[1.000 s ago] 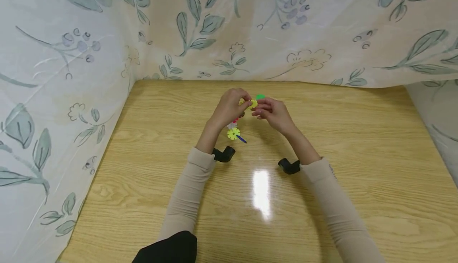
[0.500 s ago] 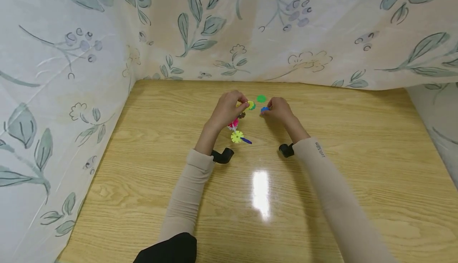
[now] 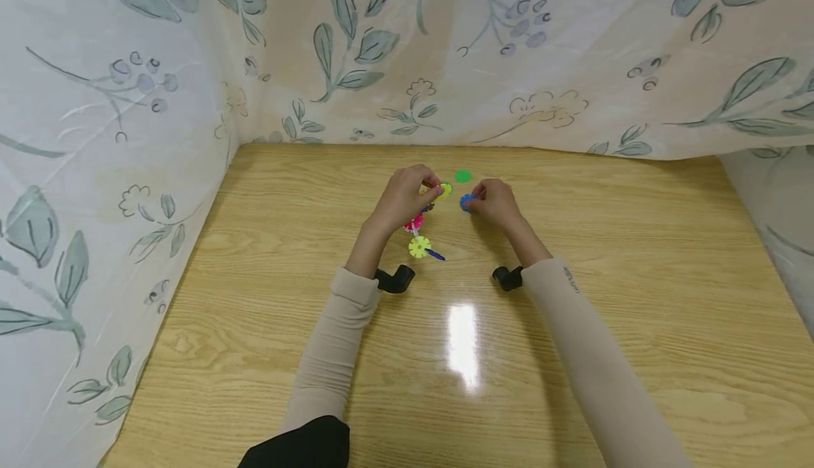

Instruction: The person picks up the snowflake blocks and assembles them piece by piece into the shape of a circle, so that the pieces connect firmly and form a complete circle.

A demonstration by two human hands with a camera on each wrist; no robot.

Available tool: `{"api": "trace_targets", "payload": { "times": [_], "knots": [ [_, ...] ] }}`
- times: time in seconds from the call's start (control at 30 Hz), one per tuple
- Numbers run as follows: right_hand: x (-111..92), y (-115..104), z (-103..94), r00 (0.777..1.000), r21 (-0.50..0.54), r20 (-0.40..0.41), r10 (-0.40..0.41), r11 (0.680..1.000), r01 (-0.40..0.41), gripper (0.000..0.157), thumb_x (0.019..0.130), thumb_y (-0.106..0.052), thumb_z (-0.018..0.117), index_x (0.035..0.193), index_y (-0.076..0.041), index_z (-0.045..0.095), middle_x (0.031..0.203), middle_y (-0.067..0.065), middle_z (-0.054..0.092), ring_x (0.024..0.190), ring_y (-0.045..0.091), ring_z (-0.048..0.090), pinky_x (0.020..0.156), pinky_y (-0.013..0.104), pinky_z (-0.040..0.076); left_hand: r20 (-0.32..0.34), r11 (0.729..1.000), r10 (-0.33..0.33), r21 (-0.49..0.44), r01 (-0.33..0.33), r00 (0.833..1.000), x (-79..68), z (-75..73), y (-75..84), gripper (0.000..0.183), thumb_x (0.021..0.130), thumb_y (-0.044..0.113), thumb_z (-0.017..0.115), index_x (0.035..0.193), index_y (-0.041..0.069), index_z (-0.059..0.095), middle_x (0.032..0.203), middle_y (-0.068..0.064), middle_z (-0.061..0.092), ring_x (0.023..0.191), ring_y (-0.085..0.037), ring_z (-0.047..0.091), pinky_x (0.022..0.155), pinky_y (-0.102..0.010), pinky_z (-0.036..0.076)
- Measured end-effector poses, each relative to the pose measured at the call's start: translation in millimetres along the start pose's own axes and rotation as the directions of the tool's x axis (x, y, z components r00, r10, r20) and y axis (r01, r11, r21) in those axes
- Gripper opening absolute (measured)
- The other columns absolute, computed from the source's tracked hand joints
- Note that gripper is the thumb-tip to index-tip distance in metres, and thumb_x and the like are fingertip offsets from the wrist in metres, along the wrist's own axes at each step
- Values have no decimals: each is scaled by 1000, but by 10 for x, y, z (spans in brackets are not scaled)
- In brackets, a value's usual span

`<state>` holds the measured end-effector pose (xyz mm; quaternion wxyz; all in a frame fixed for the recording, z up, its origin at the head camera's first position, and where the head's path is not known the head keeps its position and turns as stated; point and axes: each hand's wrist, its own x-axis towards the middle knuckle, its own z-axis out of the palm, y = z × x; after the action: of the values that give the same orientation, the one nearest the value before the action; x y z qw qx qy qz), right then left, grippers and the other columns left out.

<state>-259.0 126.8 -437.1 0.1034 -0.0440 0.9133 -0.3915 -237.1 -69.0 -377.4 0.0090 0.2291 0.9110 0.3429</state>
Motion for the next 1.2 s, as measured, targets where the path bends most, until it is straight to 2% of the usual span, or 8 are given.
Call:
{"api": "trace_targets", "payload": {
  "times": [0.1, 0.2, 0.27, 0.57, 0.77, 0.9, 1.03, 1.2],
  "knots": [
    [-54, -31, -84, 1000, 198, 31, 1, 980, -7, 24, 92, -12, 55, 100, 10, 60, 85, 11, 61, 71, 14, 56, 65, 23, 48, 9, 1000, -1, -4, 1, 1000, -10, -3, 12, 15, 89, 14, 61, 93, 1, 66, 99, -10, 66, 94, -21, 63, 83, -31, 49],
    [-121, -129, -201, 997, 400, 70, 36, 915, -61, 26, 94, -12, 52, 103, 11, 58, 77, 2, 63, 67, 9, 59, 62, 20, 50, 11, 1000, -7, -5, 7, 1000, -16, -12, 31, 15, 89, 14, 61, 93, 1, 65, 100, -10, 66, 95, -21, 62, 84, -31, 49],
    [-171, -208, -259, 994, 468, 89, 61, 878, -96, 27, 93, -15, 53, 103, 10, 58, 71, -3, 62, 64, 6, 58, 59, 17, 48, 10, 1000, -6, -7, 6, 1000, -22, -22, 43, 15, 89, 15, 60, 94, 1, 65, 100, -11, 66, 95, -21, 62, 84, -32, 48],
    [-309, -377, -298, 993, 548, 110, 52, 830, -104, 24, 92, -15, 55, 98, 9, 57, 66, -4, 61, 57, 3, 55, 53, 14, 45, -11, 999, 41, -23, -42, 999, -14, 11, 56, 15, 89, 15, 61, 92, 1, 66, 98, -10, 66, 93, -22, 62, 82, -30, 48],
    [-337, -410, -296, 986, 598, 137, 90, 787, -155, 28, 92, -17, 56, 99, 9, 59, 63, -2, 63, 54, 4, 60, 53, 14, 49, -57, 998, 62, -17, -63, 996, -21, 35, 69, 14, 87, 15, 64, 88, 1, 68, 93, -9, 66, 89, -22, 62, 80, -31, 48],
    [-346, -432, -325, 976, 599, 180, 120, 774, -206, 31, 92, -19, 55, 102, 11, 59, 60, -2, 63, 51, 5, 60, 52, 16, 50, -102, 995, 86, -39, -91, 991, -28, 56, 65, 13, 85, 13, 66, 84, 1, 68, 88, -9, 66, 88, -25, 62, 79, -31, 48],
    [-352, -444, -329, 973, 616, 186, 138, 755, -225, 26, 92, -16, 55, 94, 8, 63, 58, -1, 63, 49, 5, 59, 50, 16, 49, -138, 992, 100, -69, -110, 985, -37, 100, 45, 13, 85, 13, 66, 81, 1, 67, 85, -9, 66, 85, -24, 61, 77, -33, 47],
    [-355, -434, -275, 971, 661, 209, 112, 716, -225, 22, 91, -15, 56, 84, 3, 66, 56, -1, 63, 48, 5, 58, 49, 15, 48, -155, 989, 83, -109, -100, 985, -59, 144, 24, 12, 85, 12, 66, 80, 0, 66, 83, -10, 65, 80, -22, 60, 78, -38, 48]
  ]
}}
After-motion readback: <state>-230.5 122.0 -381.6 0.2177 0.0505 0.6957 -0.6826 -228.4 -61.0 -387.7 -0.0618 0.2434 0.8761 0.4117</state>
